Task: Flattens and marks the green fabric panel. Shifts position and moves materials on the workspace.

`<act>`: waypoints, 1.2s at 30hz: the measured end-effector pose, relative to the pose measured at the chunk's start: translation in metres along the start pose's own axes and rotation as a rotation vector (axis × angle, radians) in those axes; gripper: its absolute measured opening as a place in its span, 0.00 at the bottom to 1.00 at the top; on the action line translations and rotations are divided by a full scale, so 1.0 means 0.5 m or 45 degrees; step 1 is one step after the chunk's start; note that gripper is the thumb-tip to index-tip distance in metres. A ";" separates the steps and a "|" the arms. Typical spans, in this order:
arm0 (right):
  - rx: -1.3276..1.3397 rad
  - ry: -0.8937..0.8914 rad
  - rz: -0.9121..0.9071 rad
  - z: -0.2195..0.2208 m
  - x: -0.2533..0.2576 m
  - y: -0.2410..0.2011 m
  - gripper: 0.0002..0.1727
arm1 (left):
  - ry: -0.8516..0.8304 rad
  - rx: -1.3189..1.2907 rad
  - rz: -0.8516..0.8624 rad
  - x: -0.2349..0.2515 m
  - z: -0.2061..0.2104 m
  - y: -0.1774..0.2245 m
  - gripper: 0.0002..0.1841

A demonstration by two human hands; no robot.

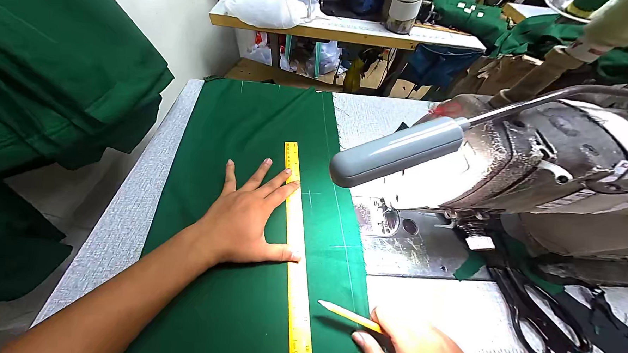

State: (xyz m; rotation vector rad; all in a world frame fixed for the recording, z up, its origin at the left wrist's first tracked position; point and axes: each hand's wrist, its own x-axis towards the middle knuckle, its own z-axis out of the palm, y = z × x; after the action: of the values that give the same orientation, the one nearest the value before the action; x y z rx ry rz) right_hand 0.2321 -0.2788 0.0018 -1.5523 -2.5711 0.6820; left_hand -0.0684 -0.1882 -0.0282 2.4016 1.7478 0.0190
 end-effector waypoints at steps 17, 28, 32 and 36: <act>0.645 -0.018 0.140 -0.003 -0.025 0.001 0.15 | 0.131 -0.018 0.072 -0.033 0.033 0.009 0.64; 0.236 0.172 -0.093 -0.001 -0.031 -0.007 0.09 | 0.063 -0.046 0.032 -0.002 0.023 0.017 0.65; 0.123 0.264 -0.085 0.000 -0.032 -0.015 0.08 | 0.077 -0.064 0.040 0.006 0.023 0.020 0.64; 0.059 0.295 -0.104 0.004 -0.028 -0.017 0.08 | 0.087 -0.070 0.040 0.009 0.030 0.019 0.64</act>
State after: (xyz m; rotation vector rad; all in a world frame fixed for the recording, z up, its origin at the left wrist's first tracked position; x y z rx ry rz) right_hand 0.2312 -0.2949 0.0058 -1.4115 -2.4157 0.5167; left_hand -0.0562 -0.1890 -0.0422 2.4155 1.7147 0.1532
